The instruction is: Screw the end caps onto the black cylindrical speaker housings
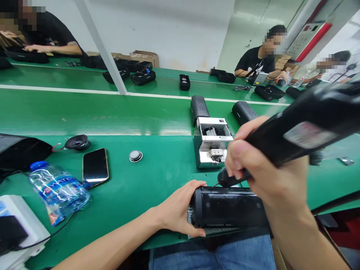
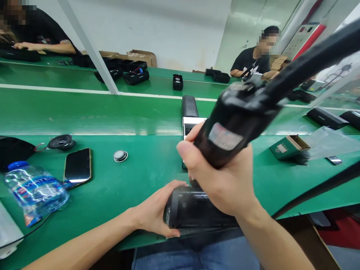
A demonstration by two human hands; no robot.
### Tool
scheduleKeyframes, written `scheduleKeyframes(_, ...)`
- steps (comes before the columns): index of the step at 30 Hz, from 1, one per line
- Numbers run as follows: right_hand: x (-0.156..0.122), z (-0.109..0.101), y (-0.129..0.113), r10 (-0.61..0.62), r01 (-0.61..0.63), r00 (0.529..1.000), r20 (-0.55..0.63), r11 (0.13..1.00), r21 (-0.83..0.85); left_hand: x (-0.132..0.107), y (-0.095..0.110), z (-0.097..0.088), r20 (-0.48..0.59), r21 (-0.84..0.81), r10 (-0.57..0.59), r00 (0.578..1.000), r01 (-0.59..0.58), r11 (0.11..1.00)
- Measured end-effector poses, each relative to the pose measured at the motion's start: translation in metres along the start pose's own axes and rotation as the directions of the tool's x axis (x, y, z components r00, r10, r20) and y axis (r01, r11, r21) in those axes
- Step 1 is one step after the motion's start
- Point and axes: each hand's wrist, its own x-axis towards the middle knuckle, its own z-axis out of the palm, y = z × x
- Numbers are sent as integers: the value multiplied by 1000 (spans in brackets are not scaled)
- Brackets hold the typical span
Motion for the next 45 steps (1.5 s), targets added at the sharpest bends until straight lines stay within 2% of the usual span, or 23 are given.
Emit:
scheduleKeyframes(5,-6,2,21,3,-3,999,-46,1000,11,4,9,-2,1,-98,-74,997,74,992)
scheduleKeyframes(11,-4,-2,27,15,-12,1000,-25,996,91,5,10,-3,16,-128,-113,993,115,985)
scheduleKeyframes(19,-9,-8,27,12,-16,999,43,995,103,8,12,-4,5,-138,-107,994,106,985)
scheduleKeyframes(27,-8,-6,31,-4,1,1000,26,993,120,7,10,-2,-8,-106,-84,996,82,991)
scheduleKeyframes(31,1,-11,13,-13,8,999,35,992,129,7,10,-2,-13,-86,-64,998,63,994)
scheduleKeyframes(32,5,-13,5,-31,29,999,11,990,139,6,10,-3,-10,-81,-64,998,63,995)
scheduleKeyframes(34,16,-19,-11,-101,117,987,-127,985,124,5,10,-3,0,-70,-73,997,72,995)
scheduleKeyframes(37,34,-24,-21,-259,286,911,-320,957,38,5,9,-3,8,-63,-90,996,90,994)
scheduleKeyframes(39,44,-26,-15,-329,347,883,-335,938,-4,4,9,-3,18,-67,-109,994,110,992)
scheduleKeyframes(45,54,-24,18,-335,305,897,-289,941,-144,4,11,-4,30,-55,-131,991,132,990)
